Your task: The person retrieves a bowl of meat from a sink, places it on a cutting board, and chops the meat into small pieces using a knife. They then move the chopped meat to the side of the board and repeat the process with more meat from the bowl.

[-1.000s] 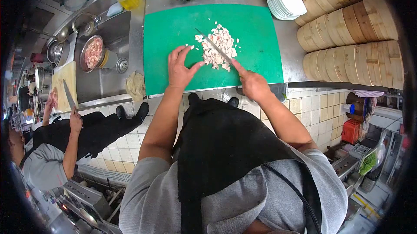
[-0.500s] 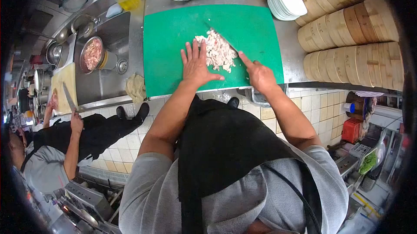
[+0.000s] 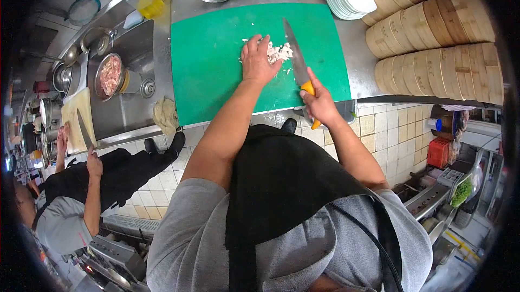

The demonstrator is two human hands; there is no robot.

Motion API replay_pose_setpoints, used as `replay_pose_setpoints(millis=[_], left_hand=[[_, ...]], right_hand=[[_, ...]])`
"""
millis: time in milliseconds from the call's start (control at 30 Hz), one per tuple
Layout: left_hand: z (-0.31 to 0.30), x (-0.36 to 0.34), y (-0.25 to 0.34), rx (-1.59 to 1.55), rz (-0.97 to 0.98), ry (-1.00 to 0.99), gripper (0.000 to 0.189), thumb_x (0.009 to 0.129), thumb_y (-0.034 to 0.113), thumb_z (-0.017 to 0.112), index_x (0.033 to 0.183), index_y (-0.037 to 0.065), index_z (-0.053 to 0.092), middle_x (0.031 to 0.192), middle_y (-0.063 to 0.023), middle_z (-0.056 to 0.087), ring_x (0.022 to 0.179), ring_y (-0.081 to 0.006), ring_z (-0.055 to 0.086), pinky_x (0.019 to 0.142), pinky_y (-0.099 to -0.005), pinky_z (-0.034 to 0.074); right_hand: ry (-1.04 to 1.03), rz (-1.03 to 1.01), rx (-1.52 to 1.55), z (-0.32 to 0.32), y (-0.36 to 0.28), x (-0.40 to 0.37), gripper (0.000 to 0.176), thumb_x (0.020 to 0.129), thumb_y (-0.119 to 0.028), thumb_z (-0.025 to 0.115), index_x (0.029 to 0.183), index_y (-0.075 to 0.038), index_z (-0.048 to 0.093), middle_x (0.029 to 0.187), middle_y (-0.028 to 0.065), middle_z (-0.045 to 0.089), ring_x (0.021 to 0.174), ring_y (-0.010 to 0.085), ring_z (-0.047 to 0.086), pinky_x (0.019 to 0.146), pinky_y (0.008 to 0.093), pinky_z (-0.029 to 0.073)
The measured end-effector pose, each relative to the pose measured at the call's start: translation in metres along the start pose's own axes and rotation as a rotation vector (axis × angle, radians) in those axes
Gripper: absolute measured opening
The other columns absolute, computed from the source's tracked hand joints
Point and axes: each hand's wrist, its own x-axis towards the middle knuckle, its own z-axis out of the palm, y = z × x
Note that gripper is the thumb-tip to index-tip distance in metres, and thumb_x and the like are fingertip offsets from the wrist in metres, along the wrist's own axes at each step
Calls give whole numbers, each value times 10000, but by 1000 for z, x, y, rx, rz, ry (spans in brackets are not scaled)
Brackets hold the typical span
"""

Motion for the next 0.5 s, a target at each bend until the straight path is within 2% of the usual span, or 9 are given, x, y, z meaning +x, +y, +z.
replay_pose_setpoints(millis=[67, 100, 133, 200, 267, 333, 367, 433, 500], left_hand=[[0, 1, 0, -87, -7, 12, 814, 709, 291, 877, 1419, 78, 541, 1501, -184, 409, 1380, -420, 406, 1157, -523, 358], [-3, 2, 2, -166, -9, 53, 811, 715, 256, 872, 1426, 73, 528, 1479, -193, 437, 1351, -411, 446, 1125, -498, 402], [-7, 2, 2, -243, -13, 95, 810, 721, 221, 868, 1434, 67, 516, 1456, -202, 466, 1321, -402, 486, 1094, -473, 445], [-22, 0, 4, -302, -24, 114, 708, 741, 187, 852, 1379, 65, 569, 1375, -194, 540, 1257, -381, 547, 1050, -452, 482], [-33, -3, 1, -364, -35, 129, 608, 762, 153, 836, 1325, 64, 623, 1294, -186, 614, 1193, -361, 607, 1007, -431, 519], [-34, -7, -11, -316, 31, 112, 411, 798, 112, 802, 1195, 72, 702, 1180, -164, 684, 1122, -340, 649, 982, -424, 535], [-32, -9, -14, -318, -6, 122, 282, 817, 90, 788, 1094, 72, 739, 1166, -137, 703, 1118, -328, 651, 980, -415, 534], [-32, -12, -22, -253, 25, 139, 281, 804, 93, 794, 1079, 83, 738, 1166, -124, 696, 1108, -335, 645, 963, -417, 538], [-31, -12, -21, -196, 62, 147, 280, 791, 96, 801, 1064, 93, 737, 1166, -111, 689, 1097, -342, 640, 946, -418, 542]], right_hand=[[-69, -173, -303, 2, 8, 12, 762, 985, -49, 628, 1639, -216, 276, 852, 37, 638, 591, 128, 566, 567, 325, 515], [48, -564, -486, 14, 6, 16, 772, 973, -54, 639, 1634, -224, 278, 975, 144, 720, 765, 275, 693, 747, 405, 566], [47, -565, -485, 14, 4, 13, 772, 973, -54, 639, 1634, -224, 278, 975, 144, 720, 765, 275, 693, 747, 405, 566], [18, -408, -569, 16, -11, 2, 766, 947, -99, 656, 1612, -259, 311, 1147, 249, 699, 974, 464, 684, 894, 484, 550], [34, -455, -646, 20, -7, 3, 755, 945, -93, 644, 1607, -264, 322, 1107, 255, 692, 954, 467, 676, 879, 502, 546], [54, -505, -726, 19, -8, 3, 746, 944, -87, 633, 1601, -269, 332, 1068, 262, 686, 934, 470, 669, 863, 521, 542], [7, -440, -820, 17, -11, 4, 742, 947, -89, 624, 1602, -274, 329, 1028, 256, 683, 901, 463, 670, 838, 529, 541], [-47, -381, -913, 16, -22, 3, 738, 951, -92, 615, 1604, -278, 325, 989, 249, 680, 868, 456, 670, 813, 537, 539], [57, -512, -812, 14, -31, -2, 721, 965, -115, 595, 1607, -284, 315, 968, 252, 675, 867, 460, 668, 807, 548, 538]])
